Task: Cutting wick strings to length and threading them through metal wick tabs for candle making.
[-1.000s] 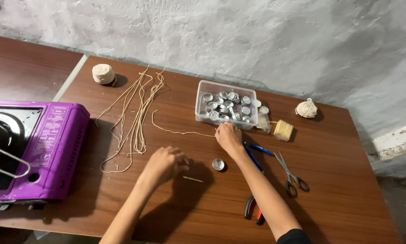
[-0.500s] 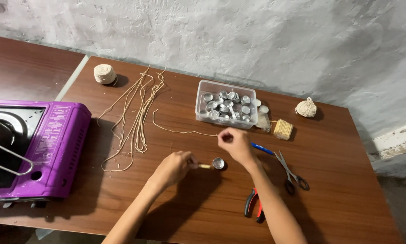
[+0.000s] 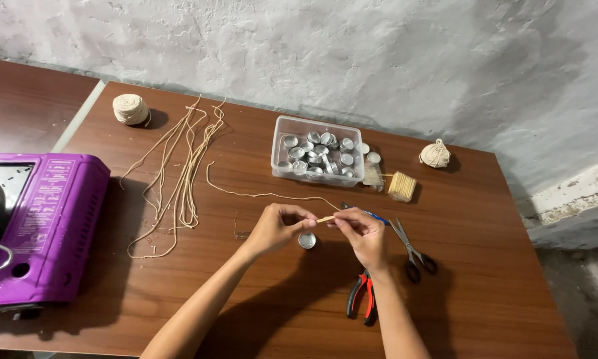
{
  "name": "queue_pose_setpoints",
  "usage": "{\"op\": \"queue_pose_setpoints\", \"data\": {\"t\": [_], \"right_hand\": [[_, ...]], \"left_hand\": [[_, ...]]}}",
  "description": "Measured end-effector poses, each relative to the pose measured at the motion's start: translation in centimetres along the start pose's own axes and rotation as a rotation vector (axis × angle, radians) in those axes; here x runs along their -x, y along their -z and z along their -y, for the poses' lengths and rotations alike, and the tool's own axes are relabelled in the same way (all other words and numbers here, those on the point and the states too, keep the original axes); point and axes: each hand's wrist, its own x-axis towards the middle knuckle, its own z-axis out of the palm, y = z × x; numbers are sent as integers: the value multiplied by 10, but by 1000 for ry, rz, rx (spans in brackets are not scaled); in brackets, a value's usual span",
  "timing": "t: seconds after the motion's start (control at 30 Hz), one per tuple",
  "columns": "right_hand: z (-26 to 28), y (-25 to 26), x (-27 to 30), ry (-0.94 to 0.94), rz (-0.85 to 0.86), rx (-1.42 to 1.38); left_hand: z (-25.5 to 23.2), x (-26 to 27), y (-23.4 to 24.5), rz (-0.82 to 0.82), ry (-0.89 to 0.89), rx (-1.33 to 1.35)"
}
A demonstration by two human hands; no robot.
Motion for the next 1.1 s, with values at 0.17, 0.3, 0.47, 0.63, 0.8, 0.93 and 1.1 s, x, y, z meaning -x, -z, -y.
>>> {"op": "queue_pose_setpoints", "data": {"t": [0.17, 0.3, 0.47, 0.63, 0.8, 0.93, 1.1], "right_hand": [[-8, 1, 5, -78, -37, -113], [-17, 3, 7, -129, -47, -160], [-20, 3, 7, -79, -27, -147], [-15, 2, 5, -26, 1, -136], [3, 1, 0, 208, 2, 114], [10, -2, -1, 270, -10, 159], [10, -6, 0, 313, -20, 214]], "left_hand": [[3, -3, -2, 37, 56, 68], [-3, -4, -1, 80, 90, 134], [8, -7, 1, 125, 100, 165], [6, -5, 5, 159, 120, 208], [1, -2, 7, 158, 166, 243], [15, -2, 0, 137, 210, 305], [15, 0, -5, 89, 213, 325]]}}
